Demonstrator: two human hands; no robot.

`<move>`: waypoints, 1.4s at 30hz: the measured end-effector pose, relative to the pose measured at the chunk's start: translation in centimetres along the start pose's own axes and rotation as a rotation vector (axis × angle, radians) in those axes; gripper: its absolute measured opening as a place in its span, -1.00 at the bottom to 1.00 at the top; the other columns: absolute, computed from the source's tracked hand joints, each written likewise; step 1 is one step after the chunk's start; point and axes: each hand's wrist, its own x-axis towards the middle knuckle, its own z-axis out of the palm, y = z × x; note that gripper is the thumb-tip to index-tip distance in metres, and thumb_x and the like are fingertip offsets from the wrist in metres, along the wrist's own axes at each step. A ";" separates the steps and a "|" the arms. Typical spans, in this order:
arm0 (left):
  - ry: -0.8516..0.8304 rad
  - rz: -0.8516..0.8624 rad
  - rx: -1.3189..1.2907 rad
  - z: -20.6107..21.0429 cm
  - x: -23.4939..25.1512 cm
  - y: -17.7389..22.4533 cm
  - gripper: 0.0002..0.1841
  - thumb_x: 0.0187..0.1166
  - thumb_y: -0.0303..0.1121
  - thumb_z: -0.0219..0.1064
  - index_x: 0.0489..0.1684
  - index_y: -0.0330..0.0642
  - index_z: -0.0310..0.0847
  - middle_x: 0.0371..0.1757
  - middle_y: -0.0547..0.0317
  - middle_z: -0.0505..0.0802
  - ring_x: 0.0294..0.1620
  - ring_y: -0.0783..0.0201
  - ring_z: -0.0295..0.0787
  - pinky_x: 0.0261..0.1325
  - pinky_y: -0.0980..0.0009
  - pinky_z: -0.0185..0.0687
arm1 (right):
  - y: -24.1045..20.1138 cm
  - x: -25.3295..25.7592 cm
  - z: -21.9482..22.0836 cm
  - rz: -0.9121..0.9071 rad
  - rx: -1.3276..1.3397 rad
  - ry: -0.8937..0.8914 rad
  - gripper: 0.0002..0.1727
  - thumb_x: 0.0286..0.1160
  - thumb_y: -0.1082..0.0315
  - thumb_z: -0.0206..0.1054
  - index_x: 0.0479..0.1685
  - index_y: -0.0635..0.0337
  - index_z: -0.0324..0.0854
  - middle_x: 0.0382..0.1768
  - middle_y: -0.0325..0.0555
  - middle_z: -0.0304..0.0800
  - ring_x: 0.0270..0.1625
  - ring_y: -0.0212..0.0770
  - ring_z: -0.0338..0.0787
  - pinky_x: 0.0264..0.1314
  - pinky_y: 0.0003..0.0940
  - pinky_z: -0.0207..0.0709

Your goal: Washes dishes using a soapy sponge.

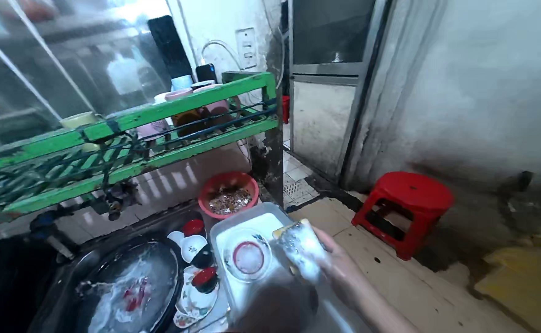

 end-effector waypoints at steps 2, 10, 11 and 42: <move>-0.107 0.059 0.038 2.4 1.7 0.9 -0.47 0.79 -0.18 0.12 0.57 -0.40 0.47 0.60 -0.27 0.58 0.70 -0.21 0.38 0.73 -0.10 0.19 | -0.5 -0.8 -0.5 -0.035 -0.010 0.020 -0.22 0.21 0.37 0.40 0.60 0.34 0.37 0.23 0.03 0.75 0.12 -0.32 0.81 0.16 -0.31 0.72; 0.186 -0.374 -0.858 1.6 3.4 -1.2 -0.57 0.68 -0.26 0.26 0.36 -0.43 0.54 0.17 -0.31 0.79 0.24 -0.09 0.74 0.39 -0.06 0.57 | 0.1 -2.0 -3.1 -0.170 -0.169 0.007 -0.13 0.29 0.44 0.39 0.68 0.52 0.11 0.28 0.12 0.66 0.15 -0.42 0.75 0.23 -0.39 0.69; 0.265 -0.306 -0.907 0.8 2.5 0.3 -0.60 0.64 -0.39 0.26 0.33 -0.51 0.53 0.13 -0.34 0.79 0.19 -0.07 0.75 0.34 -0.01 0.59 | 0.3 -2.2 -2.5 -0.212 -0.263 -0.038 -0.04 0.25 0.36 0.47 0.69 0.57 0.06 0.37 0.25 0.60 0.28 -0.31 0.72 0.36 -0.34 0.63; 0.920 -0.545 -1.212 -2.6 -1.1 -1.6 -0.62 0.85 -0.40 -0.09 0.30 -0.42 0.61 0.15 -0.13 0.79 0.18 0.21 0.72 0.31 0.25 0.62 | 2.7 -1.1 8.3 -0.715 -0.509 -0.063 -0.36 0.21 0.30 0.51 0.38 0.38 0.63 0.41 0.23 0.71 0.52 0.11 0.67 0.56 0.10 0.53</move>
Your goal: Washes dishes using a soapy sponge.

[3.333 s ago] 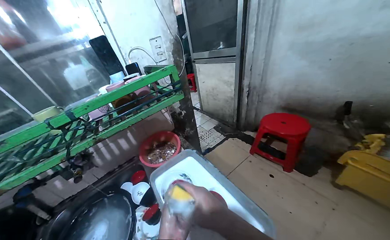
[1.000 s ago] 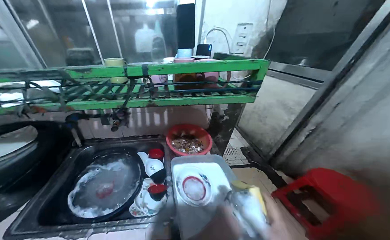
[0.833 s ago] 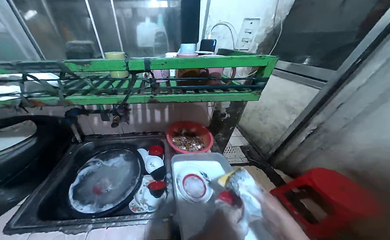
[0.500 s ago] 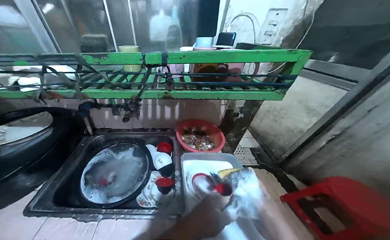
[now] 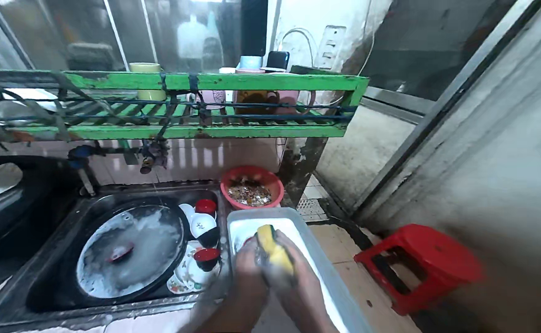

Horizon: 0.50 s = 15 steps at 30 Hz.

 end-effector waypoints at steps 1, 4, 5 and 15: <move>-0.003 -0.007 0.013 -0.4 0.5 0.4 -0.61 0.84 -0.39 -0.07 0.32 -0.39 0.63 0.17 -0.13 0.82 0.20 0.20 0.75 0.33 0.24 0.63 | 0.8 -0.6 0.7 -0.114 0.034 0.039 -0.42 0.29 0.21 0.51 0.33 0.31 0.63 0.45 0.24 0.68 0.61 0.09 0.58 0.63 0.07 0.46; 0.074 -0.289 -0.658 0.5 1.4 2.0 -0.65 0.86 -0.23 -0.01 0.13 -0.33 0.60 -0.09 -0.07 0.81 -0.09 0.15 0.80 -0.03 0.19 0.76 | 1.1 -1.4 0.6 0.043 0.394 0.151 -0.20 0.31 0.19 0.57 0.46 0.51 0.35 0.52 0.22 0.58 0.62 -0.29 0.55 0.67 -0.34 0.45; 0.065 -0.354 -0.829 0.6 1.3 2.2 -0.65 0.85 -0.19 -0.01 0.12 -0.30 0.57 -0.13 -0.10 0.80 -0.13 0.08 0.82 -0.09 0.10 0.78 | 0.6 -1.4 0.1 0.221 0.486 0.201 -0.03 0.18 0.30 0.59 0.59 0.60 0.15 0.43 0.21 0.60 0.42 -0.38 0.67 0.45 -0.43 0.60; -0.240 -0.184 -0.172 -0.8 0.6 -0.7 -0.44 0.90 -0.04 -0.14 0.60 -0.27 0.40 0.48 -0.07 0.67 0.49 0.20 0.59 0.53 0.18 0.52 | -3.5 2.1 -5.3 0.300 0.055 -0.078 -0.09 0.14 0.44 0.52 0.62 0.59 0.22 0.33 0.45 0.63 0.34 0.10 0.72 0.45 0.03 0.58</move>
